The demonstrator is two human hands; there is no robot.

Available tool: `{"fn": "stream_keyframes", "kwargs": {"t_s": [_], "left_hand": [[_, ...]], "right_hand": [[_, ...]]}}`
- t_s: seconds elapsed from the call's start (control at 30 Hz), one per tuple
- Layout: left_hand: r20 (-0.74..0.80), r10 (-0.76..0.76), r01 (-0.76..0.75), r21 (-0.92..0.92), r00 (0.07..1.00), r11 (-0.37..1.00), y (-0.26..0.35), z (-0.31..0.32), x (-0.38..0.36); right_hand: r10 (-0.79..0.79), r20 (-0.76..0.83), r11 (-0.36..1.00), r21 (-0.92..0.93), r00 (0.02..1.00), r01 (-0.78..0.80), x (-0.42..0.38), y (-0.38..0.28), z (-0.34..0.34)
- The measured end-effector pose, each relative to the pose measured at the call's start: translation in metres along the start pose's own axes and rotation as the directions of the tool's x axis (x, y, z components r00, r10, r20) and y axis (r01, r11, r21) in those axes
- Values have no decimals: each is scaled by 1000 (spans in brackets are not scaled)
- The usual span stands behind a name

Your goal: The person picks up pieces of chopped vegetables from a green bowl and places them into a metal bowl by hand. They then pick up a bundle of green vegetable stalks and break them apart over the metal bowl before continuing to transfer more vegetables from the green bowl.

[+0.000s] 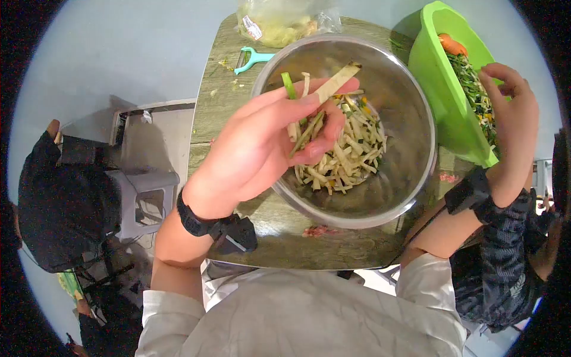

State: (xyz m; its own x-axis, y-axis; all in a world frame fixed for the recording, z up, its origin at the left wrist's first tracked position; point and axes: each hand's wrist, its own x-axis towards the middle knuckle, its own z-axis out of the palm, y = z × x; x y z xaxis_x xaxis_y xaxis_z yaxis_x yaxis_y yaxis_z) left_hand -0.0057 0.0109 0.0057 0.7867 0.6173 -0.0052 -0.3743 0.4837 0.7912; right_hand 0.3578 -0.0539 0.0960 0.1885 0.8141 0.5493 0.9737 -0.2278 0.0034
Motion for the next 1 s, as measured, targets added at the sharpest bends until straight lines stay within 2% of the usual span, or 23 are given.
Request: {"fn": "stream_keyframes", "kwargs": {"t_s": [0.07, 0.17, 0.2, 0.27, 0.33, 0.4, 0.47, 0.6, 0.7, 0.73, 0.83, 0.93, 1.0], "left_hand": [[23, 5, -5, 28, 1000, 1000, -2, -4, 0], [-126, -19, 30, 89, 992, 996, 2, 12, -2], [-110, -32, 38, 61, 993, 997, 4, 12, -1], [-80, -8, 15, 87, 997, 996, 2, 10, 0], [-77, -2, 9, 100, 997, 995, 0, 9, -1], [-84, -6, 14, 95, 996, 995, -1, 10, -1], [-101, -4, 14, 102, 995, 995, -1, 11, -3], [-29, -6, 8, 96, 1000, 995, 0, 8, -3], [-123, 15, -5, 83, 992, 997, -4, 10, -4], [-89, 19, -10, 103, 996, 995, -3, 9, -4], [0, 14, -14, 141, 1000, 990, 1, 6, -2], [34, -3, -2, 124, 999, 992, 0, 3, -2], [19, -11, 9, 99, 1000, 995, -1, 3, -2]], "right_hand": [[84, 40, 990, 114, 996, -88, 1, -29, -3], [25, 39, 997, 67, 999, -28, -2, -46, -4], [-36, 23, 996, 85, 999, 33, -1, -47, -1], [-184, -84, 922, 331, 979, 202, -2, -67, 8], [-247, -55, 799, 554, 967, 236, -13, -105, 8], [-273, 91, 718, 681, 958, 140, -22, -135, 0], [-343, 154, 653, 748, 927, 117, -24, -145, 4], [-424, 147, 604, 781, 894, 158, -19, -146, 16], [-406, 185, 625, 771, 895, 124, -16, -134, 9], [-399, 204, 638, 762, 894, 111, -16, -131, 8], [-270, 68, 696, 703, 961, 145, -14, -127, 12], [-378, 5, 720, 630, 926, 291, -13, -143, 11], [-459, -69, 579, 733, 886, 357, -18, -150, 27]]}}
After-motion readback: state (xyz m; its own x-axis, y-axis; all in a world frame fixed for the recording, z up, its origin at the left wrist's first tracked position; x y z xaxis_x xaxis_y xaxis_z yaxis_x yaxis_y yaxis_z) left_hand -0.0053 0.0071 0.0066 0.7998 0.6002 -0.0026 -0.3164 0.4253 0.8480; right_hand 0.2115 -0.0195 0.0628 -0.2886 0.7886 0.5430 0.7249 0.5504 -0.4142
